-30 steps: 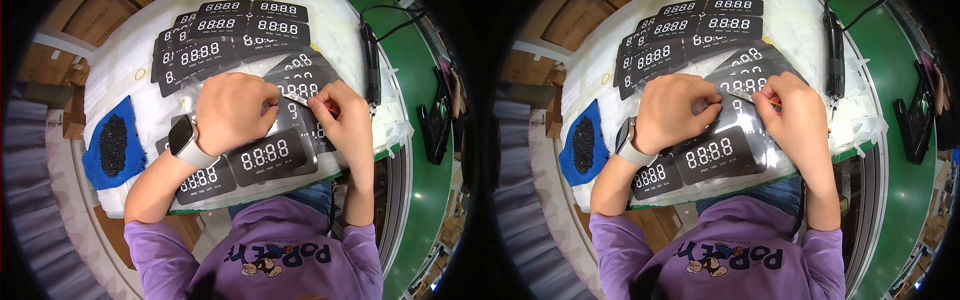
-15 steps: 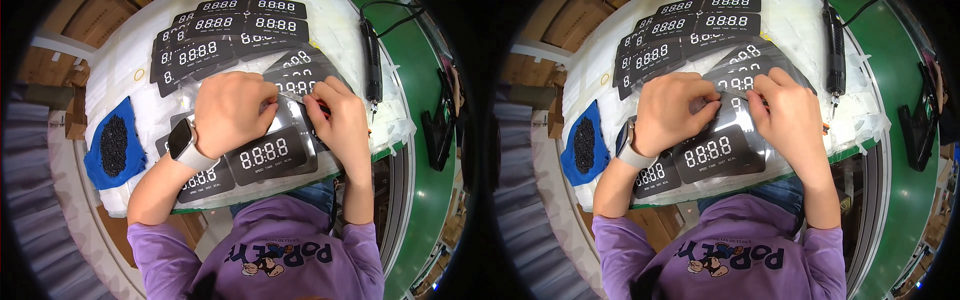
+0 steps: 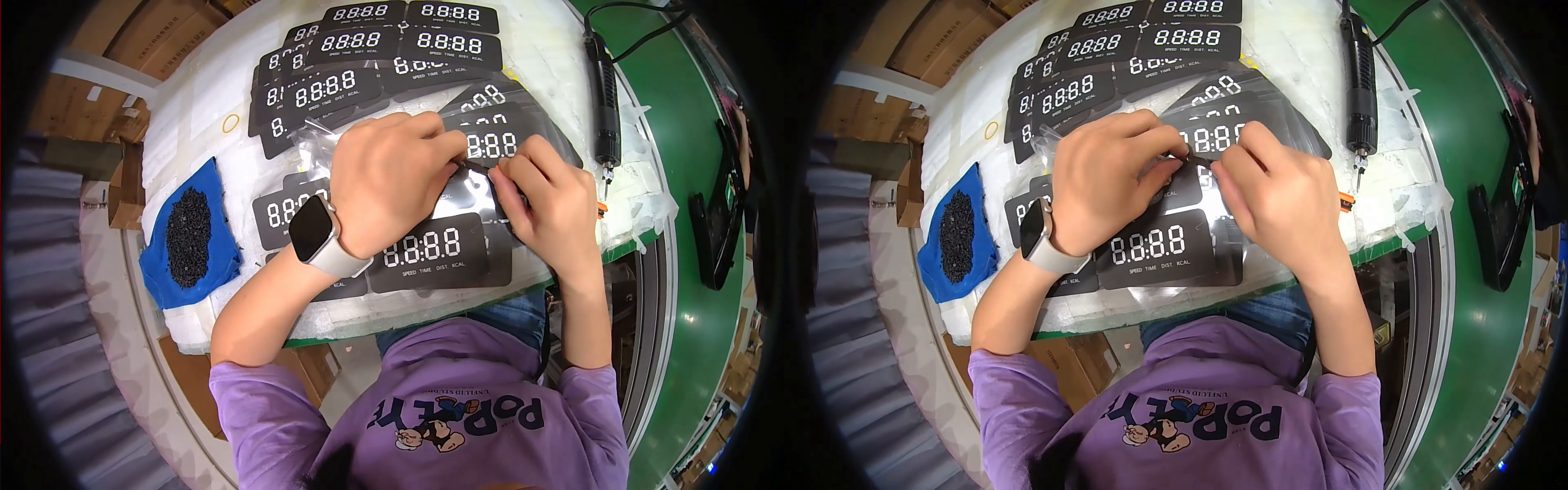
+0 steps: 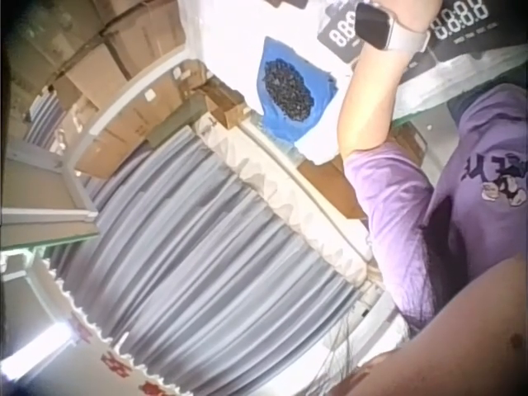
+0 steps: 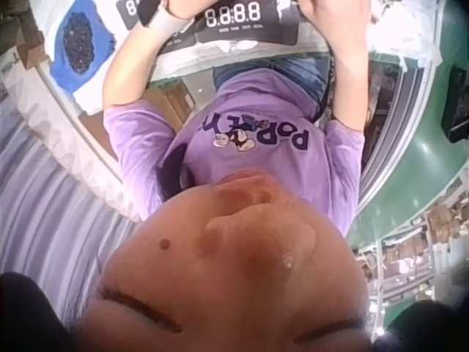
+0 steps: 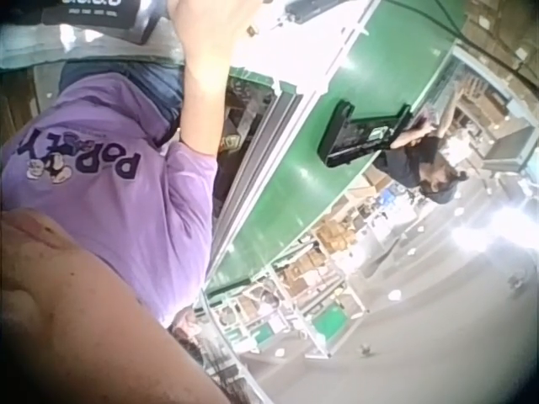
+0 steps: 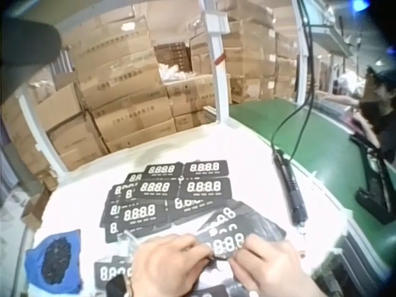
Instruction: Peeling off the protective plastic film from digital display panels using a small tool.
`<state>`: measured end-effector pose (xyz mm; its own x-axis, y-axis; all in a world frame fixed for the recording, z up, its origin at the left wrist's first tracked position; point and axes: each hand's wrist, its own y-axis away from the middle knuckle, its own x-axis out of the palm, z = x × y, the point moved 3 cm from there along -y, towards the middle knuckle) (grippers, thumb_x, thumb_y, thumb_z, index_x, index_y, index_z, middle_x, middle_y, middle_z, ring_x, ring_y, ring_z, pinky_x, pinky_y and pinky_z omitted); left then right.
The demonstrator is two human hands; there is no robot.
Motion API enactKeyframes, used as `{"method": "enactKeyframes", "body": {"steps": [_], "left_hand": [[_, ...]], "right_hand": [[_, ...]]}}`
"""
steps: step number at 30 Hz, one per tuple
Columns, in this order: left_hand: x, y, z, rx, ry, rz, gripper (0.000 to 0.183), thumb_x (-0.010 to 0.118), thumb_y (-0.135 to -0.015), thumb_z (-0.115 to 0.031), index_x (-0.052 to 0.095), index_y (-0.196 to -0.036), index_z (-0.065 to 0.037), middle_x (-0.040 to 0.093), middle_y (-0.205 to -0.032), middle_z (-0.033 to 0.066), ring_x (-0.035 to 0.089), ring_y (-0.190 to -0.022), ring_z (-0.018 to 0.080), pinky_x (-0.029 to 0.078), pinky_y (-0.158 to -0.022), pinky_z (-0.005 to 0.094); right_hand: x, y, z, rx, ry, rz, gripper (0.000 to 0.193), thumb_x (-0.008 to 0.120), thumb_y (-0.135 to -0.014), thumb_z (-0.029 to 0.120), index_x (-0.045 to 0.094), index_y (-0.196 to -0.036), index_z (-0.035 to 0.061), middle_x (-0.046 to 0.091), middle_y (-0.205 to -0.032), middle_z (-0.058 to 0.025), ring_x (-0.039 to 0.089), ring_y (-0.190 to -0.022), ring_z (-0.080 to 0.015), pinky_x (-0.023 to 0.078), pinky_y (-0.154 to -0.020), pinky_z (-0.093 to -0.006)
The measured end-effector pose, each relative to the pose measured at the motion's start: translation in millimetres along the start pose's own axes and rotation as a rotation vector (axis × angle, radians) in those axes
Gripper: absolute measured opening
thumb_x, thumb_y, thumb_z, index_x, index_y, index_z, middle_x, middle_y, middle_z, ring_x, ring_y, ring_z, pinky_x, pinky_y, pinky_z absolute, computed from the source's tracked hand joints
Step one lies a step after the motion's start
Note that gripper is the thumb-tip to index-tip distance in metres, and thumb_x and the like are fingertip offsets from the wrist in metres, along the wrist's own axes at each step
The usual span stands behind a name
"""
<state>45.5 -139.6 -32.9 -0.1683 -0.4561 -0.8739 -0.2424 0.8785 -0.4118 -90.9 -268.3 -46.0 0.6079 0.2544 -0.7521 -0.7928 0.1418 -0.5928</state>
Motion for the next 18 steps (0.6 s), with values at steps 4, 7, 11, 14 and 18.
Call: {"method": "enactKeyframes", "body": {"steps": [4,7,11,14,18], "left_hand": [[2,-1,0,-0.008,-0.02,0.006,0.011,0.078,-0.079,-0.014,0.072,-0.088,-0.015,0.065,-0.08,0.001,0.066,-0.078,0.0264,0.051,-0.065,0.0383],[4,0,-1,0.005,-0.077,-0.016,0.012,0.078,-0.079,-0.015,0.072,-0.09,-0.017,0.064,-0.078,0.0006,0.065,-0.076,0.0257,0.051,-0.065,0.0381],[5,1,0,0.041,-0.129,-0.039,0.012,0.079,-0.079,-0.017,0.073,-0.09,-0.018,0.063,-0.078,-0.0012,0.063,-0.074,0.0226,0.05,-0.065,0.0367],[5,0,2,0.061,-0.136,-0.014,0.011,0.079,-0.079,-0.015,0.073,-0.088,-0.016,0.064,-0.079,-0.0006,0.063,-0.075,0.0227,0.05,-0.065,0.0362],[2,-1,4,0.102,-0.16,-0.085,0.009,0.077,-0.079,-0.012,0.07,-0.083,-0.011,0.064,-0.079,0.0016,0.064,-0.076,0.0233,0.05,-0.065,0.0368]], "right_hand": [[-1,1,2,-0.016,0.016,-0.014,0.016,0.076,-0.081,0.008,0.061,-0.078,0.0044,0.052,-0.08,-0.0072,0.059,-0.055,-0.0254,0.046,-0.048,-0.0381],[0,2,3,-0.031,0.017,-0.05,0.017,0.076,-0.081,0.007,0.06,-0.077,0.0042,0.051,-0.079,-0.0075,0.059,-0.055,-0.0253,0.046,-0.047,-0.0384],[0,2,4,-0.026,0.022,-0.041,0.02,0.076,-0.082,0.006,0.057,-0.076,0.0045,0.051,-0.079,-0.0076,0.059,-0.055,-0.0255,0.046,-0.047,-0.0383],[0,2,3,0.034,0.004,-0.012,0.019,0.076,-0.084,0.008,0.058,-0.079,0.0037,0.053,-0.08,-0.0084,0.062,-0.058,-0.0289,0.048,-0.049,-0.0401],[-7,4,-8,0.286,-0.151,-0.017,0.015,0.075,-0.086,0.01,0.068,-0.094,-0.0004,0.062,-0.087,-0.0118,0.067,-0.064,-0.0301,0.053,-0.059,-0.0393]]}}
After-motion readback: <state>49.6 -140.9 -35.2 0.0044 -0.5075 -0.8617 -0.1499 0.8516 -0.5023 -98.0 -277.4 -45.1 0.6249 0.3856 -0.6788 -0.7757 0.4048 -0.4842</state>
